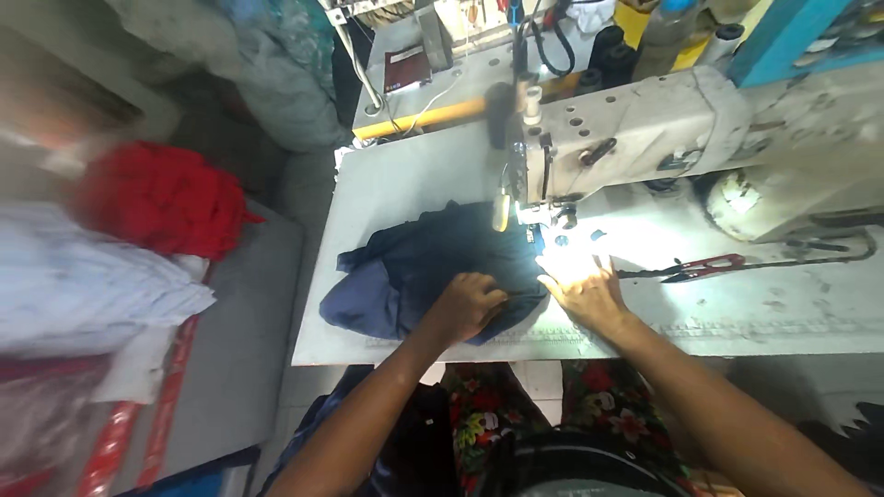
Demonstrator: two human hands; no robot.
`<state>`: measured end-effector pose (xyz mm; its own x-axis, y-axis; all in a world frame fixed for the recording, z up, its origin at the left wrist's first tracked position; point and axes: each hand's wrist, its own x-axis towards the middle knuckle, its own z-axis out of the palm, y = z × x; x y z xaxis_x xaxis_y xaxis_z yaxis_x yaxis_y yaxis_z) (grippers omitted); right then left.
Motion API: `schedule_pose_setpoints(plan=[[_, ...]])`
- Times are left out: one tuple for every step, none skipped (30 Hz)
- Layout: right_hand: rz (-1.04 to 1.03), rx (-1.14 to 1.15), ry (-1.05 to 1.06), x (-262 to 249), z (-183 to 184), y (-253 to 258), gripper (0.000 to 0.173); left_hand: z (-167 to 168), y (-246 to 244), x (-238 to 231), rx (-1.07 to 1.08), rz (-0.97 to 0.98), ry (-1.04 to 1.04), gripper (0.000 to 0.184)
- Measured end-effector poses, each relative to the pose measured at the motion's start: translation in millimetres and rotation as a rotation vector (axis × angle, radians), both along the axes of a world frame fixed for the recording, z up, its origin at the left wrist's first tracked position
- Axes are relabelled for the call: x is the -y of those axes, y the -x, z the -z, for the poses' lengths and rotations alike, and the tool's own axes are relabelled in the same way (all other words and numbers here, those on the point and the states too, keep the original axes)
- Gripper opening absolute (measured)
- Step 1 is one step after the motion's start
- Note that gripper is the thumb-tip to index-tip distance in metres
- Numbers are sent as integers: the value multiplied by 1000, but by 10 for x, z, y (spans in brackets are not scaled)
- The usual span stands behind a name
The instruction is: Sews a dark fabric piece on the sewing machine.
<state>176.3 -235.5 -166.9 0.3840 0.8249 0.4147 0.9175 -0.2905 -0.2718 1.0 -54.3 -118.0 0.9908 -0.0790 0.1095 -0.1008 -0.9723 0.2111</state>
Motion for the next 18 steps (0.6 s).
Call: schedule_pose_setpoints(plan=[[-12, -1, 2, 3, -3, -15, 32, -4, -2, 18, -23, -3, 3, 18], [-22, -5, 4, 7, -6, -31, 32, -11, -1, 25, -46, -24, 1, 19], [-29, -13, 12, 15, -2, -39, 32, -21, 1, 25, -70, -55, -8, 21], [-31, -25, 24, 24, 2, -42, 33, -36, 0, 17, -86, -75, -8, 23], [-32, -36, 41, 25, 2, -54, 33, -70, -10, 9, -105, -86, 14, 23], [-31, -53, 57, 16, -4, -70, 34, -114, -21, -2, -122, -88, 46, 22], [-26, -75, 69, 9, -6, -79, 34, -165, -22, 2, -151, -94, 88, 24], [-29, -100, 75, 9, -5, -86, 35, -208, -13, 10, -179, -105, 120, 28], [-40, -130, 75, 5, -15, -100, 34, -252, -8, 10, -220, -126, 131, 31], [-58, -167, 79, 5, -33, -113, 34, -271, -1, 2, -251, -147, 107, 34], [-83, -193, 69, 6, -34, -122, 32, -273, 9, -8, -265, -157, 59, 36], [-112, -203, 31, 4, -7, -127, 29, -271, 11, -14, -272, -152, 3, 38], [-137, -208, -21, 0, 30, -124, 26, -271, 5, -10, -269, -135, -34, 37], [-159, -215, -59, -1, 57, -116, 24, -260, -5, 2, -247, -103, -49, 35], [-171, -219, -79, 2, 78, -106, 24, -234, -14, 14, -218, -67, -37, 30], [-177, -222, -85, 12, 83, -97, 25, -204, -22, 22, -206, -42, -7, 26], [-181, -225, -76, 27, 72, -90, 27, -178, -31, 19, -208, -35, 31, 25], [-184, -223, -63, 39, 62, -87, 30, -153, -41, -1, -208, -42, 53, 27]])
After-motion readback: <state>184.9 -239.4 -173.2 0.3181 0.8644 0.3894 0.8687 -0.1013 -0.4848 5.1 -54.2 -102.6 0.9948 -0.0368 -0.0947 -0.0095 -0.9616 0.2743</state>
